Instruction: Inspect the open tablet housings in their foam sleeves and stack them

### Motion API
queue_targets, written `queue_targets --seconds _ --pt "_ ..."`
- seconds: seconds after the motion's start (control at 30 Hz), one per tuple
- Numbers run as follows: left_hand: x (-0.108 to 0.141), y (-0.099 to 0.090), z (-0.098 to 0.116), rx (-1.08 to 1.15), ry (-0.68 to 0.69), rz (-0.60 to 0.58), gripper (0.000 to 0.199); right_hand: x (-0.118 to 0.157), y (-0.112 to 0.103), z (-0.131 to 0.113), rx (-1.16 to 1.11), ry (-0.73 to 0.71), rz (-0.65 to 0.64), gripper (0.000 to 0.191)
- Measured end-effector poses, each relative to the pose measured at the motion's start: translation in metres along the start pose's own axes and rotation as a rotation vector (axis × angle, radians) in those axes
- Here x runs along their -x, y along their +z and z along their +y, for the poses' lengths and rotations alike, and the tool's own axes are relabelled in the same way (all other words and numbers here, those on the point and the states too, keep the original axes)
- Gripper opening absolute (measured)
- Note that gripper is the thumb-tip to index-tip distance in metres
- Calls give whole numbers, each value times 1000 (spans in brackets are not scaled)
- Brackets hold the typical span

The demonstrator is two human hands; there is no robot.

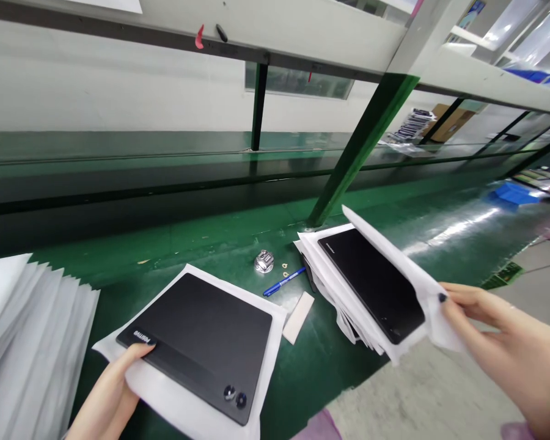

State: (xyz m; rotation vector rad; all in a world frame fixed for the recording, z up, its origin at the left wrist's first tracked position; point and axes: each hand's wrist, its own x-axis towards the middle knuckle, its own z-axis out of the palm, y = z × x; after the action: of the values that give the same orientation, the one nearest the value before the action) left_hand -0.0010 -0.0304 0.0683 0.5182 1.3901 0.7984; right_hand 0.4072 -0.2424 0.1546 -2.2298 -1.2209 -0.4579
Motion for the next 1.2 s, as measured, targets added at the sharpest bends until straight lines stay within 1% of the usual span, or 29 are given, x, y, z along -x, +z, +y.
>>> queue_targets --seconds 0.03,0.1,0.2,0.27,0.33,0.37,0.43,0.5,0.57,0.63,0.73,0.87,0.97,1.03,1.07,1.13,1.2 --pt "1 1 1 -4 1 3 37 -5 -5 0 -34 48 -17 28" --pt "1 1 2 -15 -5 4 40 -12 -10 1 -76 88 -60 29" --pt "-1 0 3 -17 -40 -4 41 -11 -6 6 -106 52 -123 31" --pt "-2 -1 2 -9 -50 -4 41 -2 4 7 -100 -47 -214 32" --pt "-4 -2 1 -9 -33 1 41 11 18 5 -14 -214 -294 32" --pt "-4 -2 1 -10 -20 4 40 18 26 2 64 -306 -307 32" --pt "-4 -2 1 -8 -19 2 40 34 40 -3 216 -472 -247 38" --pt "-4 -1 3 1 -47 -7 40 46 49 -6 309 -549 -179 39" --pt "-4 0 5 14 -75 -3 40 52 52 -5 329 -534 -150 31" --pt "-4 0 6 20 -83 11 41 50 47 -1 284 -476 -160 27" --pt "-5 -2 5 22 -74 12 41 35 31 5 192 -402 -165 24" --pt "-12 -9 -1 14 -76 -10 37 12 8 6 165 -358 -81 23" --pt "-17 -14 -5 12 -74 -32 30 7 5 4 203 -339 -45 21" --pt "-18 -15 -6 14 -76 -37 27 11 12 2 240 -411 -86 19" --pt "-17 -14 -5 17 -77 -34 26 14 18 1 259 -480 -127 23" --pt "-13 -11 -2 23 -73 -24 29 22 30 -1 307 -625 -211 38" --pt "-7 -6 2 29 -77 -11 34 28 38 -3 323 -698 -254 41"
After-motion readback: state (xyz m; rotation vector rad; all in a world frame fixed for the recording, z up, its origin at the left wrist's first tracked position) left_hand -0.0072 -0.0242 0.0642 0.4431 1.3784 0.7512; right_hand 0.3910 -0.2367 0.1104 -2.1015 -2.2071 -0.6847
